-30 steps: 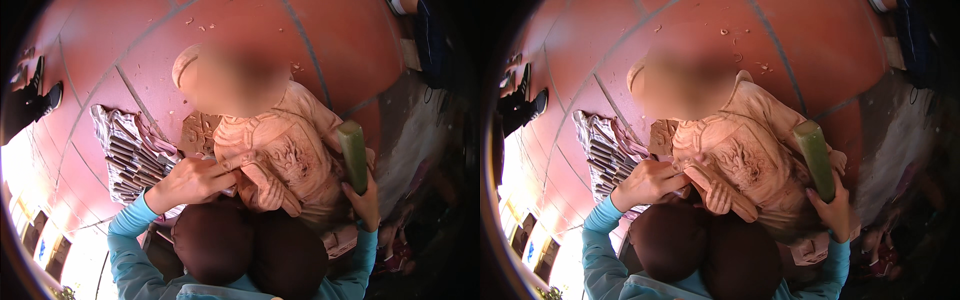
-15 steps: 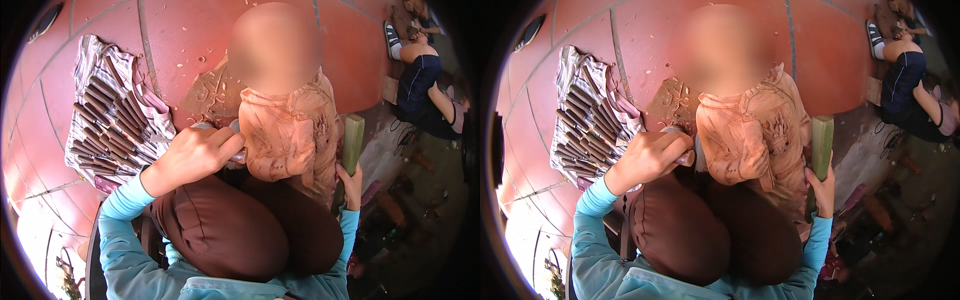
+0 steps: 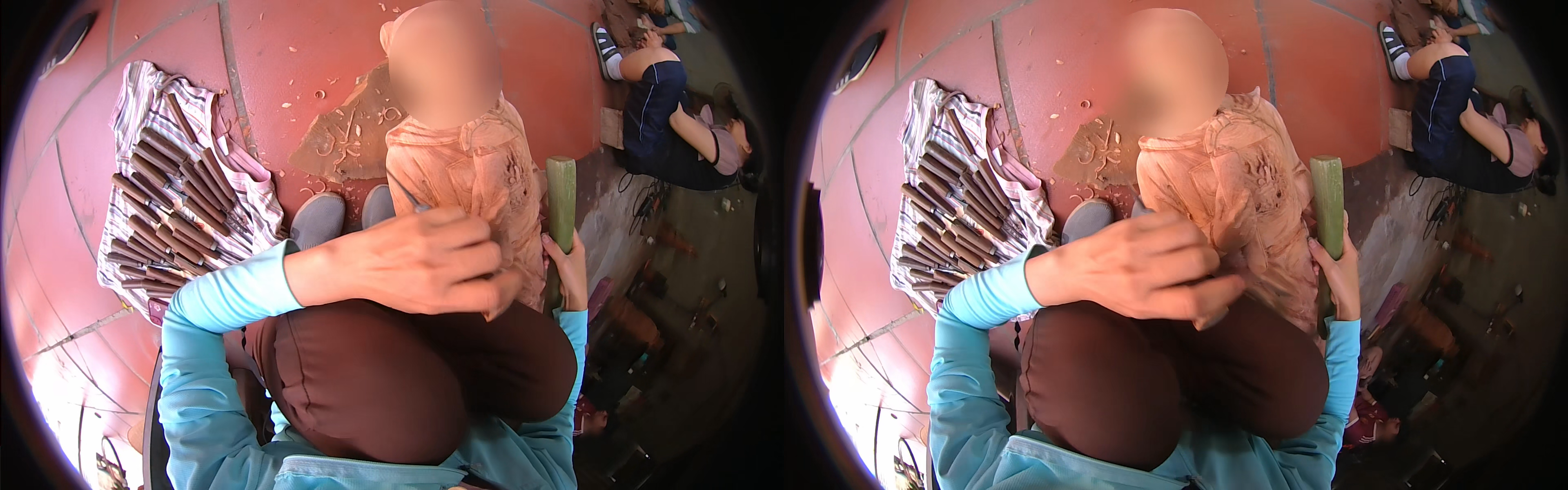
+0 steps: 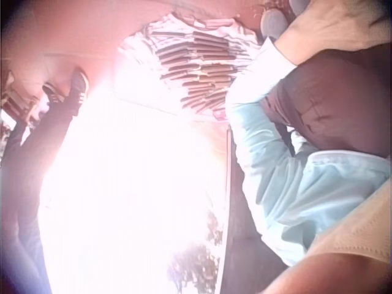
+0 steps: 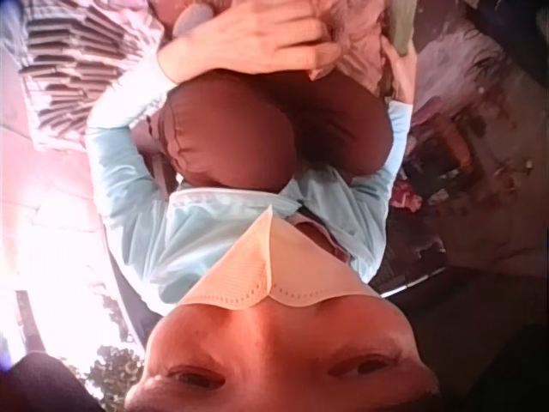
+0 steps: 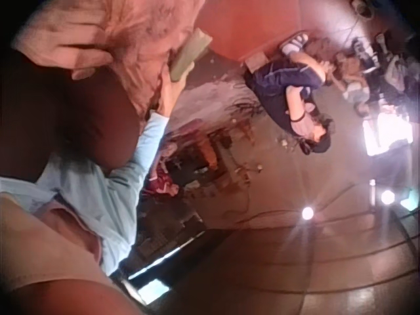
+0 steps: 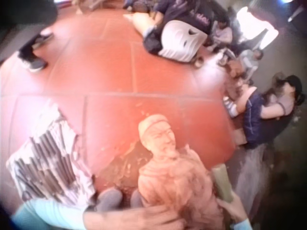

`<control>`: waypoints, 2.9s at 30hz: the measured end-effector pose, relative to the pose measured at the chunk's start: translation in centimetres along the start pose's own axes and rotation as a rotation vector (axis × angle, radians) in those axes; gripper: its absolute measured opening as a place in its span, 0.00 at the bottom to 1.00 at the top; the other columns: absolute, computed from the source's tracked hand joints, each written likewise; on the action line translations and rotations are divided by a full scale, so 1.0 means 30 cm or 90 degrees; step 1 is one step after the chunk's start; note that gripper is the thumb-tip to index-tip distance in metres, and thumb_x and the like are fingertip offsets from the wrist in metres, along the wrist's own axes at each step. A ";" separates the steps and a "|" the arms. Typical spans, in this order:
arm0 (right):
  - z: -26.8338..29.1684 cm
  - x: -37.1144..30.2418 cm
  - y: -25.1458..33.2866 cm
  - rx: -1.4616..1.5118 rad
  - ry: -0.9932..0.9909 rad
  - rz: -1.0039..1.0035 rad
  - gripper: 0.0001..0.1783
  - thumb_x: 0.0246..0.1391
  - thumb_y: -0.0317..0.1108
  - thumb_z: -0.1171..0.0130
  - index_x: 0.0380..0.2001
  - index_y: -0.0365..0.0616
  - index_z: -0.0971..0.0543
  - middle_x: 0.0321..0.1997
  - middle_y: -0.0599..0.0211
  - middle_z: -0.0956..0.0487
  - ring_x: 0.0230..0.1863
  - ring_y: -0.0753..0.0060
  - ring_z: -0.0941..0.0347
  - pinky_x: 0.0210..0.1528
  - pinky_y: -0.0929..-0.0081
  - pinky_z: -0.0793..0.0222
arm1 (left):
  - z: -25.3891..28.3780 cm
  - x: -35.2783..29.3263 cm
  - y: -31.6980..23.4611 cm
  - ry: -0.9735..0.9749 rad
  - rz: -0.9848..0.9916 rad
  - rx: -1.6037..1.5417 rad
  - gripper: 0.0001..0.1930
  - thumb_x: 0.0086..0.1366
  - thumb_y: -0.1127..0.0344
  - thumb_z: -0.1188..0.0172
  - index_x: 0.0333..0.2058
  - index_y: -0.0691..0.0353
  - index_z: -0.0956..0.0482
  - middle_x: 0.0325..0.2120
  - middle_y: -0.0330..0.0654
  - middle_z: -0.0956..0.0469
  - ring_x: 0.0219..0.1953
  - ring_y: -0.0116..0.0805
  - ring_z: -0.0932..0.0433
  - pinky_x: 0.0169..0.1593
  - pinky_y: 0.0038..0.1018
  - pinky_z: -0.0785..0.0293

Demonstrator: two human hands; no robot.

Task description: The person carves a wooden statue of a seated figure using a chisel and a wooden mallet. They repeatedly strike the chisel to shape the chest and torso area of the sculpture, which rests on the floor in front of them.

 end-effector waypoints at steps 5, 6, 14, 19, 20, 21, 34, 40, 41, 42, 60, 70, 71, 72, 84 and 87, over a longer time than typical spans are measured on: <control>0.036 -0.042 -0.019 -0.072 -0.050 0.103 0.25 0.49 0.25 0.37 0.52 0.38 0.30 0.34 0.73 0.24 0.32 0.83 0.31 0.35 0.84 0.34 | -0.134 0.043 0.008 -0.021 -0.267 -0.036 0.10 0.54 0.66 0.40 0.33 0.54 0.31 0.20 0.33 0.39 0.21 0.26 0.35 0.23 0.23 0.37; 0.038 -0.057 -0.015 -0.101 -0.065 0.149 0.24 0.49 0.25 0.37 0.51 0.37 0.29 0.36 0.72 0.23 0.35 0.83 0.30 0.38 0.84 0.34 | -0.155 0.050 0.006 -0.030 -0.247 -0.048 0.10 0.54 0.66 0.40 0.33 0.54 0.31 0.20 0.33 0.39 0.21 0.26 0.35 0.23 0.23 0.37; 0.035 -0.250 0.072 -0.304 -0.194 0.374 0.31 0.42 0.23 0.33 0.52 0.39 0.31 0.44 0.61 0.23 0.44 0.71 0.26 0.48 0.75 0.33 | -0.219 0.024 -0.003 -0.014 -0.153 -0.008 0.09 0.49 0.63 0.41 0.24 0.56 0.32 0.20 0.34 0.37 0.21 0.28 0.33 0.23 0.24 0.37; 0.045 -0.326 0.073 -0.388 -0.192 0.549 0.32 0.35 0.24 0.34 0.50 0.39 0.30 0.44 0.53 0.21 0.39 0.53 0.22 0.45 0.67 0.28 | -0.241 0.043 -0.009 -0.075 -0.125 -0.017 0.12 0.46 0.63 0.39 0.18 0.55 0.36 0.17 0.33 0.38 0.19 0.29 0.33 0.21 0.24 0.38; 0.042 -0.339 0.071 -0.384 -0.180 0.561 0.33 0.35 0.24 0.34 0.50 0.39 0.31 0.44 0.53 0.21 0.39 0.53 0.22 0.44 0.67 0.28 | -0.238 0.044 -0.006 -0.087 -0.123 -0.016 0.13 0.46 0.63 0.38 0.17 0.55 0.37 0.16 0.33 0.38 0.18 0.28 0.33 0.20 0.24 0.38; 0.040 -0.342 0.056 -0.354 -0.184 0.562 0.30 0.36 0.24 0.34 0.48 0.40 0.30 0.40 0.54 0.22 0.34 0.54 0.23 0.40 0.67 0.28 | -0.233 0.045 -0.005 -0.099 -0.122 -0.015 0.14 0.45 0.64 0.37 0.16 0.55 0.37 0.15 0.33 0.39 0.18 0.28 0.34 0.19 0.25 0.39; 0.023 -0.331 0.166 -0.593 -0.241 0.830 0.37 0.37 0.13 0.40 0.52 0.51 0.37 0.28 0.61 0.30 0.24 0.61 0.33 0.27 0.65 0.34 | -0.234 0.054 0.016 -0.153 -0.126 -0.088 0.22 0.49 0.68 0.31 0.12 0.55 0.40 0.10 0.31 0.44 0.12 0.26 0.40 0.15 0.23 0.49; 0.017 -0.321 0.178 -0.555 -0.204 0.906 0.33 0.37 0.12 0.42 0.47 0.49 0.37 0.28 0.59 0.30 0.24 0.58 0.33 0.26 0.62 0.34 | -0.251 0.045 0.017 -0.166 -0.128 -0.069 0.20 0.49 0.69 0.32 0.12 0.56 0.39 0.11 0.31 0.43 0.12 0.26 0.39 0.14 0.23 0.48; 0.017 -0.324 0.187 -0.602 -0.211 0.894 0.32 0.37 0.12 0.42 0.46 0.48 0.37 0.27 0.59 0.30 0.24 0.58 0.33 0.27 0.63 0.34 | -0.255 0.048 0.019 -0.172 -0.126 -0.068 0.20 0.49 0.69 0.32 0.13 0.56 0.39 0.11 0.31 0.43 0.12 0.26 0.39 0.14 0.23 0.48; 0.020 -0.332 0.186 -0.619 -0.222 0.890 0.32 0.37 0.12 0.42 0.46 0.48 0.37 0.27 0.59 0.30 0.24 0.58 0.33 0.26 0.63 0.34 | -0.258 0.050 0.021 -0.178 -0.125 -0.068 0.20 0.49 0.70 0.32 0.13 0.56 0.39 0.11 0.31 0.43 0.12 0.26 0.39 0.14 0.23 0.48; 0.013 -0.324 0.178 -0.595 -0.278 0.938 0.34 0.36 0.12 0.45 0.47 0.57 0.37 0.29 0.61 0.31 0.23 0.59 0.33 0.24 0.61 0.35 | -0.255 0.028 0.027 -0.167 -0.146 -0.065 0.21 0.50 0.73 0.33 0.12 0.56 0.40 0.11 0.31 0.44 0.11 0.26 0.41 0.14 0.23 0.50; 0.014 -0.311 0.186 -0.468 -0.224 0.980 0.36 0.39 0.12 0.43 0.50 0.52 0.40 0.27 0.60 0.32 0.23 0.62 0.35 0.26 0.63 0.34 | -0.229 0.042 0.042 -0.181 -0.133 -0.037 0.21 0.48 0.72 0.33 0.12 0.56 0.42 0.10 0.32 0.44 0.11 0.27 0.41 0.14 0.23 0.49; 0.015 -0.313 0.191 -0.465 -0.222 0.986 0.35 0.39 0.11 0.44 0.50 0.52 0.40 0.27 0.60 0.31 0.23 0.63 0.35 0.26 0.63 0.34 | -0.230 0.042 0.038 -0.194 -0.130 -0.033 0.21 0.48 0.72 0.34 0.12 0.56 0.42 0.10 0.32 0.44 0.11 0.27 0.41 0.14 0.23 0.49; 0.012 -0.318 0.201 -0.502 -0.235 0.959 0.36 0.39 0.11 0.44 0.50 0.53 0.40 0.27 0.60 0.31 0.23 0.62 0.35 0.26 0.63 0.35 | -0.227 0.041 0.034 -0.206 -0.128 -0.028 0.21 0.48 0.73 0.34 0.12 0.56 0.42 0.10 0.32 0.44 0.11 0.27 0.41 0.14 0.23 0.49; 0.018 -0.355 0.219 -0.377 -0.208 0.916 0.36 0.41 0.12 0.46 0.52 0.55 0.41 0.29 0.62 0.33 0.24 0.63 0.36 0.25 0.63 0.36 | -0.226 0.059 0.022 -0.223 -0.113 -0.060 0.20 0.48 0.74 0.35 0.12 0.56 0.41 0.10 0.31 0.45 0.11 0.26 0.41 0.14 0.23 0.49; 0.024 -0.356 0.226 -0.394 -0.194 0.931 0.36 0.42 0.12 0.47 0.54 0.53 0.43 0.29 0.61 0.33 0.23 0.63 0.37 0.24 0.64 0.37 | -0.222 0.059 0.030 -0.218 -0.115 -0.084 0.20 0.48 0.74 0.35 0.12 0.56 0.40 0.10 0.31 0.44 0.10 0.26 0.41 0.14 0.23 0.49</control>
Point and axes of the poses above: each hand's wrist, its own x-axis towards the middle knuckle, its own z-axis out of the back of the hand, y = z × x, the point moved 3 cm from there along x, towards the middle knuckle
